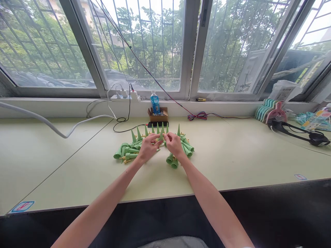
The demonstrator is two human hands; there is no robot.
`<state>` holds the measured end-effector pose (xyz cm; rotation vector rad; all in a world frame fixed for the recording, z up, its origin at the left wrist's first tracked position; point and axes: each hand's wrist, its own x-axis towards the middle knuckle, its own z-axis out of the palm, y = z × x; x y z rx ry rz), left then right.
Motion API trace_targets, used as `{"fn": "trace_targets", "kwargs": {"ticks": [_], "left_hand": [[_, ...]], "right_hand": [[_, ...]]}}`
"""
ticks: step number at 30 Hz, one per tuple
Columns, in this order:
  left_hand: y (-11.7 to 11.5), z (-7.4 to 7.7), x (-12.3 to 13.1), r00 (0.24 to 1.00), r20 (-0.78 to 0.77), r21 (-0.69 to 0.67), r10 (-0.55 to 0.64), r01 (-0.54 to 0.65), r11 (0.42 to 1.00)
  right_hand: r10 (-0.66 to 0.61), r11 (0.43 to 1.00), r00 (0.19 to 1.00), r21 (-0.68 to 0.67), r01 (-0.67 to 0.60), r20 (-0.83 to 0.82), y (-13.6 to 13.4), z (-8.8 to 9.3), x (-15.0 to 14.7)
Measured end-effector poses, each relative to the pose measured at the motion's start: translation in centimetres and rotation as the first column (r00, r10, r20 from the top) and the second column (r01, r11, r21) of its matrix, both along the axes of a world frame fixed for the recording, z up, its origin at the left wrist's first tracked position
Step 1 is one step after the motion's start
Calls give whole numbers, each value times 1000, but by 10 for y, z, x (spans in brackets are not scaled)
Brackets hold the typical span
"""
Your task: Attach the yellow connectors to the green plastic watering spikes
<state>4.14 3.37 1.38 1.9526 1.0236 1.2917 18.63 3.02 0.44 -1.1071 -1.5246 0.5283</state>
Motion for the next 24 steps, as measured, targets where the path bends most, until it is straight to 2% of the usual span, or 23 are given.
{"fn": "trace_targets", "kwargs": {"ticks": [7,12,15,17,20,24], "left_hand": [[-2,0,4,999,4,-121,52,-51,991],[-2,3,6,988,129,-294,89,-47,955],[-2,8,5,969,234,-428,80,29,903],[-3,10,5,949,309,-501,53,115,858],[-2,12,4,920,391,-547,35,201,813],[-1,11,2,909,416,-554,12,243,796]], "right_hand": [[-70,997,998,37,70,8,0,-3,-6],[-128,988,991,83,132,-50,-2,0,-4],[-126,987,990,89,131,-65,-4,2,-3],[-73,993,996,89,77,-48,-6,3,-4],[14,996,1000,89,-15,4,-7,3,-6],[28,997,999,73,-30,29,-7,2,-7]]}}
